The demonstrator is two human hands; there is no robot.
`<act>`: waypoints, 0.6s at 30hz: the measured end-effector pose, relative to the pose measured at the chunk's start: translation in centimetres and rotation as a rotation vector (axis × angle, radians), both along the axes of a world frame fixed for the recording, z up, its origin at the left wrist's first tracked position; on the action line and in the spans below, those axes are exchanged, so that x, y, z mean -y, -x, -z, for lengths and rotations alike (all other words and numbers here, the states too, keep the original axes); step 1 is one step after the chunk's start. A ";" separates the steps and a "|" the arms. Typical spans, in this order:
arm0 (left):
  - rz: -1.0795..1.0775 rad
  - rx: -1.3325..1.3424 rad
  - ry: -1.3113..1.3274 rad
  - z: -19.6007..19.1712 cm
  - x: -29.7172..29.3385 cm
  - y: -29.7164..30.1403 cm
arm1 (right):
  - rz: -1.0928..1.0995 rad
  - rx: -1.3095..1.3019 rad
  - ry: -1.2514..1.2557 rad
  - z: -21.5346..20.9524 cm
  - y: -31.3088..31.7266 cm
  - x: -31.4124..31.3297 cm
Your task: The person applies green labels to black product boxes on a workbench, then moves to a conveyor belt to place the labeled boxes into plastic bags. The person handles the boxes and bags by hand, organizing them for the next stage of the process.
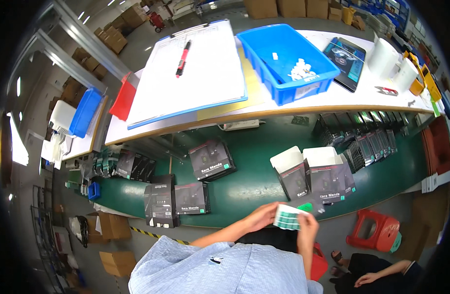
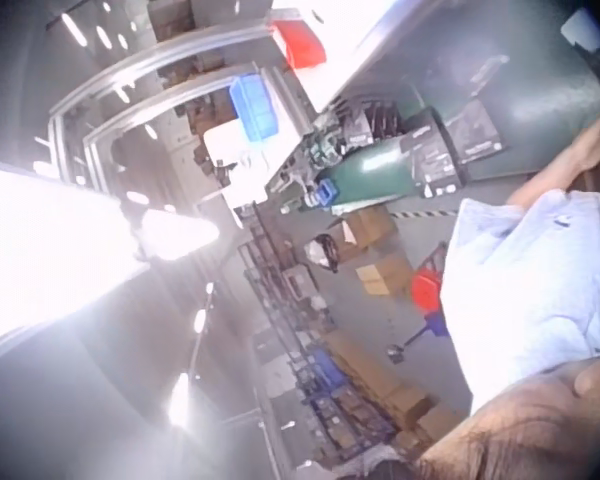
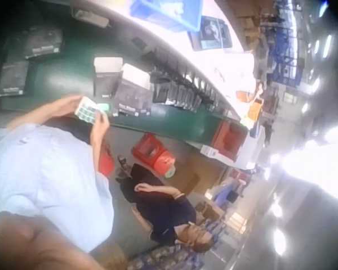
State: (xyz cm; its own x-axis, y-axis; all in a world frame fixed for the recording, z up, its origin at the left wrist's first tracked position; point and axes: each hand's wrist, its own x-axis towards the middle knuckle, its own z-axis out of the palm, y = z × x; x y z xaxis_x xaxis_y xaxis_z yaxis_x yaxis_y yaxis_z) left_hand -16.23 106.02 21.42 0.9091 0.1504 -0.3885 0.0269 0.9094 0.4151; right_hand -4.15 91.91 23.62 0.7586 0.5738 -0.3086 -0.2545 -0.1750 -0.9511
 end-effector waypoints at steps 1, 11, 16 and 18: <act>-0.098 -0.025 0.014 1.2 -0.8 1.2 | -0.100 -0.021 0.006 0.6 1.1 -2.3; -0.297 -0.266 0.281 7.7 -6.9 14.1 | -0.648 -0.388 0.049 8.6 9.5 -10.7; -0.282 -0.830 -0.309 12.1 -8.4 15.1 | -0.712 -0.585 0.103 9.6 8.5 -11.6; -0.168 -0.760 -1.090 9.2 -11.4 15.9 | -0.705 -0.519 0.129 10.1 6.7 -11.1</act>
State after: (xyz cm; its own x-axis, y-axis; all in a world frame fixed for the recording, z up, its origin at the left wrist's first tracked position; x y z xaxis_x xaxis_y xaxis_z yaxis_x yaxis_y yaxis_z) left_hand -32.15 117.39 12.20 0.4625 0.7927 -0.3970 0.4939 0.1415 0.8579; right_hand -10.81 102.97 13.52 -0.0122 0.7921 -0.6103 -0.4407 -0.5521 -0.7078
